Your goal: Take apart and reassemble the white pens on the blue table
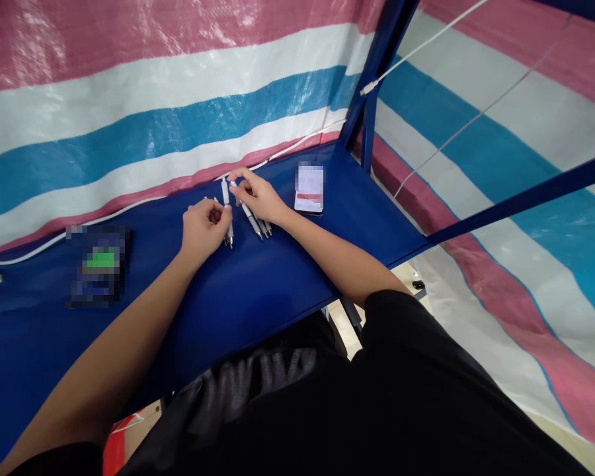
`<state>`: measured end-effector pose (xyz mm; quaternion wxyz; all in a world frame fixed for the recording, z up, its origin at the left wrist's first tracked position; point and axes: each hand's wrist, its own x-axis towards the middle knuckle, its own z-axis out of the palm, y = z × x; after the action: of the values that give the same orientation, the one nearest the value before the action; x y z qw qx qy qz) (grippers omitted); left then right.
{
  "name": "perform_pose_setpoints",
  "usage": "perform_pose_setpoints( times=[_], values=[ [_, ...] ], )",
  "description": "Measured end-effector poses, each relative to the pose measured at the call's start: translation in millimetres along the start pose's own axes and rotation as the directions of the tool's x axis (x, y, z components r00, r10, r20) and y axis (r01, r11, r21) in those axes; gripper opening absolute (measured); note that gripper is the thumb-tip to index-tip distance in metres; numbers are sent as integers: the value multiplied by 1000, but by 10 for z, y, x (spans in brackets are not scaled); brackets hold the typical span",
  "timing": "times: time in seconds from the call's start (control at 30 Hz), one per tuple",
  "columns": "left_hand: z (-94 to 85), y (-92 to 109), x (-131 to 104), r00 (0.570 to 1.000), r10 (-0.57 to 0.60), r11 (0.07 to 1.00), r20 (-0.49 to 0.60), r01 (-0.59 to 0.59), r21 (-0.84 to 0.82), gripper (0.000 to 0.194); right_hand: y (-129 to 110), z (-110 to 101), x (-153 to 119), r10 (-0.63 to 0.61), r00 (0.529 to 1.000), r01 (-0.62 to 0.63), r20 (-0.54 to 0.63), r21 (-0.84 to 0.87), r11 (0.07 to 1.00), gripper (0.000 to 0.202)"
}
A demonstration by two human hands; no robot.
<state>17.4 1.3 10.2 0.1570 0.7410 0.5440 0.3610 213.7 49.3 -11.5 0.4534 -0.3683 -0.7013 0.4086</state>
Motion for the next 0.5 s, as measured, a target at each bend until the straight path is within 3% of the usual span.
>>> perform_pose_setpoints(
  times=[0.33, 0.5],
  values=[
    [7, 4, 0, 1000, -11, 1000, -3, 11, -16, 29, 65, -11, 47, 13, 993, -18, -121, -37, 999, 16],
    [12, -21, 3, 1000, -19, 999, 1, 19, -45, 29, 55, 30, 17, 35, 992, -39, -119, -31, 999, 27]
  ],
)
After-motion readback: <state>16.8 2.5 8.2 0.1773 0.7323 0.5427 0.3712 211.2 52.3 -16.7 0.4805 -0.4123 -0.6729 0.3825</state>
